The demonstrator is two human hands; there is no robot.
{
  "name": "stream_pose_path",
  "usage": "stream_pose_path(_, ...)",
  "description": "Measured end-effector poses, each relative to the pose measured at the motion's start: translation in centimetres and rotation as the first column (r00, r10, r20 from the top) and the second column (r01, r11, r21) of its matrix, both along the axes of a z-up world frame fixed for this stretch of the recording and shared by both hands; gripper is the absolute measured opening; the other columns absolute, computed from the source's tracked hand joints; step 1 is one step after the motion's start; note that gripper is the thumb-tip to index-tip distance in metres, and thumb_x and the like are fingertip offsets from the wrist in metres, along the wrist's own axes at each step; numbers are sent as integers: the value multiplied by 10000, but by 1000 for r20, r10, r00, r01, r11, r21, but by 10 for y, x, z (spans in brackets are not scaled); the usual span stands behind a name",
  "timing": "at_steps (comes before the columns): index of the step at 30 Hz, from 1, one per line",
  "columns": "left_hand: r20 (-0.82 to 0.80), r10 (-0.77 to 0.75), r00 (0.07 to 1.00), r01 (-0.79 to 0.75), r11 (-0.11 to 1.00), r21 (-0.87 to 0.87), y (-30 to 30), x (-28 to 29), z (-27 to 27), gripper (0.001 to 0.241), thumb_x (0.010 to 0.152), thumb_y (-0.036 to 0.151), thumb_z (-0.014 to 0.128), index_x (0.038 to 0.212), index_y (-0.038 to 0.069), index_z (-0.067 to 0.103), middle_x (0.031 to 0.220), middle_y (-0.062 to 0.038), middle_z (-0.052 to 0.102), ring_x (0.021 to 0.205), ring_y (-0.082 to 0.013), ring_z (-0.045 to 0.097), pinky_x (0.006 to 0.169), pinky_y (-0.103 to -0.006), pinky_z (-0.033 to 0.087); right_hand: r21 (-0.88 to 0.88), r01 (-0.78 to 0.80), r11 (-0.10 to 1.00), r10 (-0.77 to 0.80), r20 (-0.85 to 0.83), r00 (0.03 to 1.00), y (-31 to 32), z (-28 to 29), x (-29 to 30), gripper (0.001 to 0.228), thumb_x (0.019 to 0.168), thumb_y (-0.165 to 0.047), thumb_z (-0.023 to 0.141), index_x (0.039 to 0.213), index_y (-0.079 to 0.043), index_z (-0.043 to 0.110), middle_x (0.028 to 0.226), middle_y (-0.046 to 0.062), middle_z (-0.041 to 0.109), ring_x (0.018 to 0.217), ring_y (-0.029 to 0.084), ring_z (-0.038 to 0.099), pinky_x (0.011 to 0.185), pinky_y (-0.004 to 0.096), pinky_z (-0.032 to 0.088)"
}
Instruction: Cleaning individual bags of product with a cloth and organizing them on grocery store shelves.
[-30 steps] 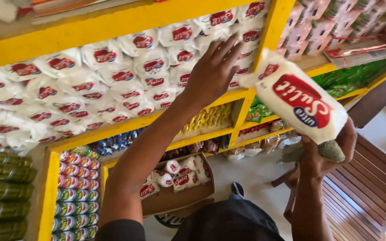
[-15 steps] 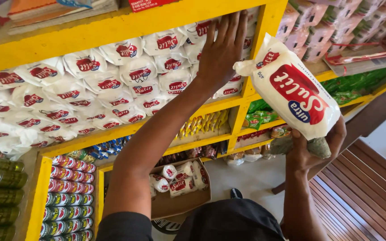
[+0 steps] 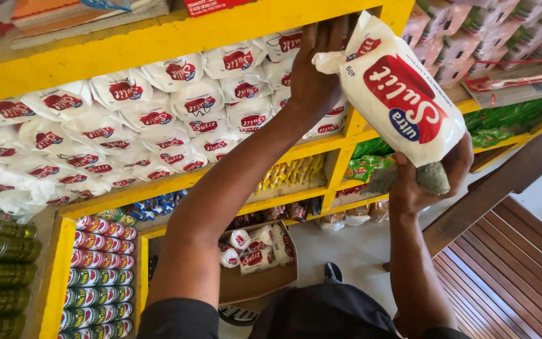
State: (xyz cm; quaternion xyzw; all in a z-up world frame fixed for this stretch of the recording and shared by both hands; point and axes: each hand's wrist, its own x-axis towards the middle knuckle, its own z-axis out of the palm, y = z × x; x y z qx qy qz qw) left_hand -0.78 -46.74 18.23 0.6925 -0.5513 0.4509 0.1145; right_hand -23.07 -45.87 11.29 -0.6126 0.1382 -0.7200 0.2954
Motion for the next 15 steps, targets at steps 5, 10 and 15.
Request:
stream_pose_path(5,-50,172,984,-165,979,121,-16,10,-8,525,1075,266,540,1535,72,376,1599,-110,411,1464,-284,353,1192,-435,268,7,-41,999,41,24,999,-1,-1,9,686,943,-206,758,1499,-15,405,1340,233,576,1173,350,620,1026,473,567)
stream_pose_path(10,767,556,-321,-799,275,-534,-43,34,-50,350,1192,273,426,1459,84,551,1436,-2,620,1215,-132,598,1110,-269,406,36,-30,999,29,29,999,-2,-3,10,682,929,-214,759,1484,-8,420,1342,221,574,1179,333,599,1040,451,529)
stream_pose_path(15,347,256,-902,-357,8,-934,-51,39,-58,393,1195,314,458,1540,142,535,1571,46,566,1452,-85,535,1287,-229,360,64,-23,998,19,69,997,-3,-1,18,686,918,-233,776,1470,-4,440,1295,199,588,1068,291,596,932,399,531)
